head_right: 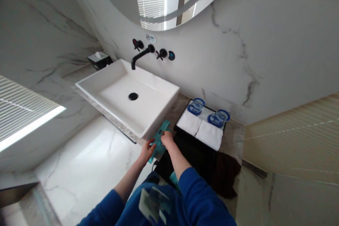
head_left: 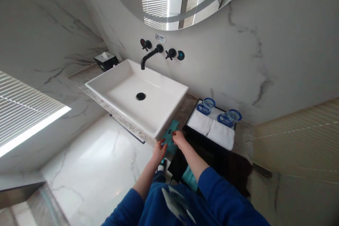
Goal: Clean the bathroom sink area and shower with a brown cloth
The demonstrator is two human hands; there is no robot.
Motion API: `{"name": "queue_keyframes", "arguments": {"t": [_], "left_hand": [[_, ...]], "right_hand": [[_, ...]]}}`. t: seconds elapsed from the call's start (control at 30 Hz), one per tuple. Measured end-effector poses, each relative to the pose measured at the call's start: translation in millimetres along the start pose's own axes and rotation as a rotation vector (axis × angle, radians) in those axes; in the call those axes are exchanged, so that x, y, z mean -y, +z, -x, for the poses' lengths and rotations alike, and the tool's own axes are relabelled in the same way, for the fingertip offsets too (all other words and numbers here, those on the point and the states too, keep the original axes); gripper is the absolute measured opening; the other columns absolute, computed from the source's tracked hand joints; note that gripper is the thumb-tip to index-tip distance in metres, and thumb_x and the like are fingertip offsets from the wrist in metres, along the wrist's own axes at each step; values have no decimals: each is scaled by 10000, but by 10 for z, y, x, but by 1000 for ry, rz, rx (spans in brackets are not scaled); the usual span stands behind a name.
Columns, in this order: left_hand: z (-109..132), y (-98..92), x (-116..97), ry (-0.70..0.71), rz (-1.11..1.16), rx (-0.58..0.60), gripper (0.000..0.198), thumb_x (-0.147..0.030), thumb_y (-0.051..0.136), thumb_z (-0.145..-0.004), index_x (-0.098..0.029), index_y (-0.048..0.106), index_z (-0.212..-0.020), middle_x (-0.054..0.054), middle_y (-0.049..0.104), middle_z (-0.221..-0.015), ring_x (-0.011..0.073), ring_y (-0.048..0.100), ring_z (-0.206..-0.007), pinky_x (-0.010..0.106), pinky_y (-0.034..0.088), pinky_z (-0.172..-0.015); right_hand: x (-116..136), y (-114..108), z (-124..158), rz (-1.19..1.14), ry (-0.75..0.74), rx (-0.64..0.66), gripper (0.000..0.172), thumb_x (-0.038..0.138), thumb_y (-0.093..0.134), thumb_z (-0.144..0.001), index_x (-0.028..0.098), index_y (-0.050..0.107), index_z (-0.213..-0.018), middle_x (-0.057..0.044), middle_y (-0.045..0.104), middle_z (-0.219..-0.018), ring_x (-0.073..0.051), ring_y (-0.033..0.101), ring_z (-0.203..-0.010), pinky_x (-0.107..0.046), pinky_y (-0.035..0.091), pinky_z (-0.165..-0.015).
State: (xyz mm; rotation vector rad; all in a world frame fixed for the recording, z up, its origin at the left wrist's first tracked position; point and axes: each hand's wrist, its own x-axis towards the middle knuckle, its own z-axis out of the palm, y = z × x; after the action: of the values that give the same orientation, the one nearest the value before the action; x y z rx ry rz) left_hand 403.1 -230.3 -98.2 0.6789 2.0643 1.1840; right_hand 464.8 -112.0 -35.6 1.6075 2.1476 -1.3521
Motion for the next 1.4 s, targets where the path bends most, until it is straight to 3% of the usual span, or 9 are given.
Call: {"name": "queue_keyframes", "arguments": {"t": [0.2, 0.3, 0.4, 0.47, 0.63, 0.8, 0.93, 1.07, 1.4], "left_hand": [[156, -128, -346, 152, -14, 115, 588, -289, 637, -693, -119, 487, -1235, 160, 552, -1261, 266, 546, -1106, 426, 468, -941], [337, -115, -688, 210, 63, 310, 522, -307, 527, -757, -167, 472, -1257, 111, 582, -1232, 230, 575, -1046, 374, 513, -861], [562, -8, -991, 6, 367, 620, 428, -319, 414, -796, -173, 498, -1191, 90, 641, -1100, 203, 622, -913, 312, 542, -684], [700, 97, -1118, -165, 557, 755, 401, -349, 453, -786, -162, 504, -1137, 90, 655, -1050, 189, 636, -858, 280, 528, -637], [947, 359, -1183, -262, 535, 928, 426, -391, 578, -740, -134, 507, -1072, 124, 661, -1033, 171, 654, -808, 253, 498, -645], [1139, 545, -1017, -266, 371, 1039, 446, -394, 526, -770, -129, 470, -1124, 146, 650, -1073, 177, 663, -842, 257, 497, -671], [1196, 646, -774, -170, 226, 1024, 443, -401, 483, -800, -115, 488, -1139, 138, 671, -991, 209, 664, -830, 321, 524, -708], [1080, 588, -535, -58, 184, 835, 547, -388, 611, -728, -139, 492, -1201, 131, 651, -1076, 231, 619, -986, 373, 478, -889], [937, -174, -262, -148, 237, 422, 714, -619, 601, -645, -122, 508, -1149, 142, 677, -981, 235, 660, -840, 348, 513, -693]], "right_hand": [[-82, -118, 524, -179, -154, -72, 400, 157, 370, -859, 189, 590, -1192, -74, 584, -1224, -148, 631, -862, -242, 526, -642], [-252, -293, 958, -301, -297, -108, 408, 210, 404, -829, 210, 601, -1186, -67, 550, -1277, -134, 624, -808, -238, 516, -630], [-529, -516, 1335, -462, -350, -251, 405, 307, 421, -823, 189, 592, -1171, -83, 622, -1127, -126, 600, -716, -257, 506, -624], [-742, -642, 1489, -542, -244, -396, 436, 377, 450, -805, 160, 574, -1163, -89, 641, -1018, -130, 580, -683, -257, 493, -594], [-1211, -793, 1518, -656, -29, -498, 653, 492, 473, -765, 88, 454, -1278, -105, 627, -946, -139, 569, -653, -227, 423, -474], [-1507, -1001, 1335, -453, -58, -600, 562, 338, 408, -839, 111, 370, -1352, -105, 638, -1039, -144, 612, -805, -244, 489, -645], [-1660, -1195, 1218, -299, -114, -453, 349, 194, 524, -778, 121, 612, -1108, -57, 692, -912, -138, 623, -797, -244, 479, -741], [-1728, -1209, 1128, -68, -113, -297, 196, 121, 532, -767, 133, 687, -888, -36, 709, -859, -131, 627, -772, -222, 455, -715], [-1729, -959, 1029, 605, -72, -177, 271, 92, 424, -849, 163, 684, -824, -133, 642, -907, -252, 504, -980, -355, 389, -778]]}}
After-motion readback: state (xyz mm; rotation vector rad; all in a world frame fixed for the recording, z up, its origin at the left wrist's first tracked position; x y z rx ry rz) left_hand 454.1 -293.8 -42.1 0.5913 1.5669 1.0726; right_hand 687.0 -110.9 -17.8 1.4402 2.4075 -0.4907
